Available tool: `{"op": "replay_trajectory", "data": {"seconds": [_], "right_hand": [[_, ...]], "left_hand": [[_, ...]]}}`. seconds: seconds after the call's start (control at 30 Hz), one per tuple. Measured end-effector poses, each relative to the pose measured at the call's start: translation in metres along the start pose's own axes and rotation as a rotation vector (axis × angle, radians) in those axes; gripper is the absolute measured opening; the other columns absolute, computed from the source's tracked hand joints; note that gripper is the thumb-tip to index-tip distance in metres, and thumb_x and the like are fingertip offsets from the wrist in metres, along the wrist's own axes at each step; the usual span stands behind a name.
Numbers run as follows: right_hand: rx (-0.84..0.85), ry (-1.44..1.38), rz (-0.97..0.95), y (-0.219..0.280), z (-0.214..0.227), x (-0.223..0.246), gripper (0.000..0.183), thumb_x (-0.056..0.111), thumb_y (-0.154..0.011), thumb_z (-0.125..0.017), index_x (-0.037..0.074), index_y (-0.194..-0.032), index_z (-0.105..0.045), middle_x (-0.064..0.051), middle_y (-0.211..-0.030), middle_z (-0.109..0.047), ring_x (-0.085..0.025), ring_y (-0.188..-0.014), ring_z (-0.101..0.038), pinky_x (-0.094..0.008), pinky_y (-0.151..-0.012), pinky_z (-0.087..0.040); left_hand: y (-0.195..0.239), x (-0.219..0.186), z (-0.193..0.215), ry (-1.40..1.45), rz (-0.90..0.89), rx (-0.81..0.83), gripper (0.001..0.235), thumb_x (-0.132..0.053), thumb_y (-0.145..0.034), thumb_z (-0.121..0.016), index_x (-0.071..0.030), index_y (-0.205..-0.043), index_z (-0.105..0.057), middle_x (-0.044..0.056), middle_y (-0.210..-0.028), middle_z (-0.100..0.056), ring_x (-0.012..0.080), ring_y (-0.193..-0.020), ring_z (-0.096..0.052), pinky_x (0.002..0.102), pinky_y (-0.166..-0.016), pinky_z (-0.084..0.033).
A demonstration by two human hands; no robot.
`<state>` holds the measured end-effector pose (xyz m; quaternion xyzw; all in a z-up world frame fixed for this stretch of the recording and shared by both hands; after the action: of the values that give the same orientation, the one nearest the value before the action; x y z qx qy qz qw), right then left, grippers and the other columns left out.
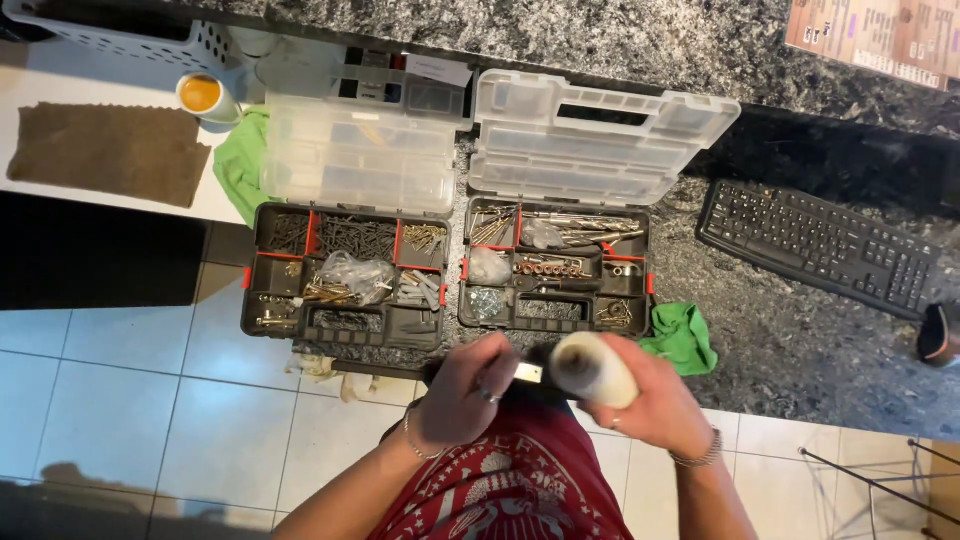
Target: The person selects small hardware from a compartmentalized toolbox, then installs a paper towel roll onto a metal holder mounted under a kitchen cabinet. They test the fit, remove the roll, and return to the toolbox to gather additional parts, including a screwdriver, before the clip ends.
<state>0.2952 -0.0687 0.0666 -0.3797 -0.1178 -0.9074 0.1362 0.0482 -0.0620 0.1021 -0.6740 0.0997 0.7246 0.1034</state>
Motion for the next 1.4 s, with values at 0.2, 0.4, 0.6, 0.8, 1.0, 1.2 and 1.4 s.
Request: {"op": "replay_trajectory", "data": {"seconds": [0.2,0.4,0.6,0.8,1.0,1.2,1.4], "right_hand": [[0.105,-0.062,-0.222,-0.01,-0.035,-0.006,0.084,0.04,-0.06,-0.087,0.021,-0.136,-0.057,-0.01,-0.118,-0.074,-0.034,-0.105,-0.074,-0.048,-0.087,-0.056],[-0.044,-0.141,-0.322,0.03,-0.041,-0.057,0.082,0.032,-0.06,-0.087,0.019,-0.136,-0.058,-0.012,-0.113,-0.077,-0.032,-0.102,-0.074,-0.045,-0.088,-0.057],[-0.145,-0.24,-0.229,0.047,-0.038,-0.058,0.074,0.024,-0.069,-0.085,0.014,-0.136,-0.056,-0.006,-0.124,-0.072,-0.019,-0.106,-0.069,-0.036,-0.091,-0.054],[-0.202,-0.258,-0.089,0.041,-0.055,-0.079,0.078,0.032,-0.071,-0.087,0.01,-0.138,-0.053,-0.01,-0.123,-0.072,-0.023,-0.103,-0.074,-0.037,-0.085,-0.058],[-0.132,-0.302,-0.179,0.036,-0.057,-0.083,0.077,0.034,-0.071,-0.087,0.013,-0.137,-0.053,-0.005,-0.12,-0.073,-0.02,-0.103,-0.072,-0.035,-0.083,-0.058],[-0.039,-0.19,-0.353,0.018,-0.064,-0.085,0.079,0.028,-0.062,-0.086,0.021,-0.135,-0.057,-0.003,-0.115,-0.078,-0.019,-0.099,-0.073,-0.035,-0.085,-0.056],[-0.002,-0.089,-0.442,0.01,-0.064,-0.079,0.082,0.032,-0.062,-0.085,0.022,-0.138,-0.058,-0.002,-0.116,-0.075,-0.02,-0.098,-0.069,-0.036,-0.088,-0.053]], "left_hand": [[-0.071,0.039,0.022,-0.113,-0.068,-0.147,0.026,-0.025,-0.088,-0.076,-0.012,-0.086,-0.053,0.007,-0.078,-0.054,0.0255,-0.076,-0.05,0.041,-0.068,-0.04],[-0.182,0.097,-0.019,-0.754,0.075,0.312,0.04,-0.019,-0.084,-0.074,-0.005,-0.111,-0.048,0.014,-0.094,-0.06,0.0306,-0.093,-0.055,0.047,-0.086,-0.043],[-0.211,0.11,-0.022,-0.849,0.137,0.385,0.023,-0.006,-0.092,-0.058,-0.005,-0.109,-0.043,0.009,-0.072,-0.06,0.0282,-0.069,-0.059,0.043,-0.06,-0.049],[-0.224,0.161,0.012,-0.165,0.371,0.07,0.011,-0.002,-0.102,-0.048,-0.013,-0.104,-0.047,0.004,-0.095,-0.061,0.0158,-0.089,-0.059,0.029,-0.07,-0.048],[-0.208,0.105,-0.008,-0.387,0.357,0.098,0.011,-0.001,-0.098,-0.05,-0.012,-0.096,-0.05,0.004,-0.089,-0.061,0.0181,-0.085,-0.062,0.032,-0.069,-0.055],[-0.186,0.111,-0.056,-1.018,-0.013,0.169,0.02,-0.014,-0.077,-0.065,-0.003,-0.092,-0.059,0.016,-0.09,-0.065,0.0389,-0.084,-0.067,0.051,-0.073,-0.054],[-0.158,0.083,-0.046,-0.856,-0.028,0.219,0.022,-0.027,-0.086,-0.047,-0.006,-0.09,-0.052,0.014,-0.082,-0.069,0.0357,-0.074,-0.067,0.057,-0.118,-0.032]]}}
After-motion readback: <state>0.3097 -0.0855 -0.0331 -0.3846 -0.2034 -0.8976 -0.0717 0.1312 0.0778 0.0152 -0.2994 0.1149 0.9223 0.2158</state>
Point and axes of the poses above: each hand's wrist, its own y-axis away from the middle knuckle, its own z-axis out of the back of the hand, x = y × z, the point moved 8 cm from there along -y, towards the middle knuckle
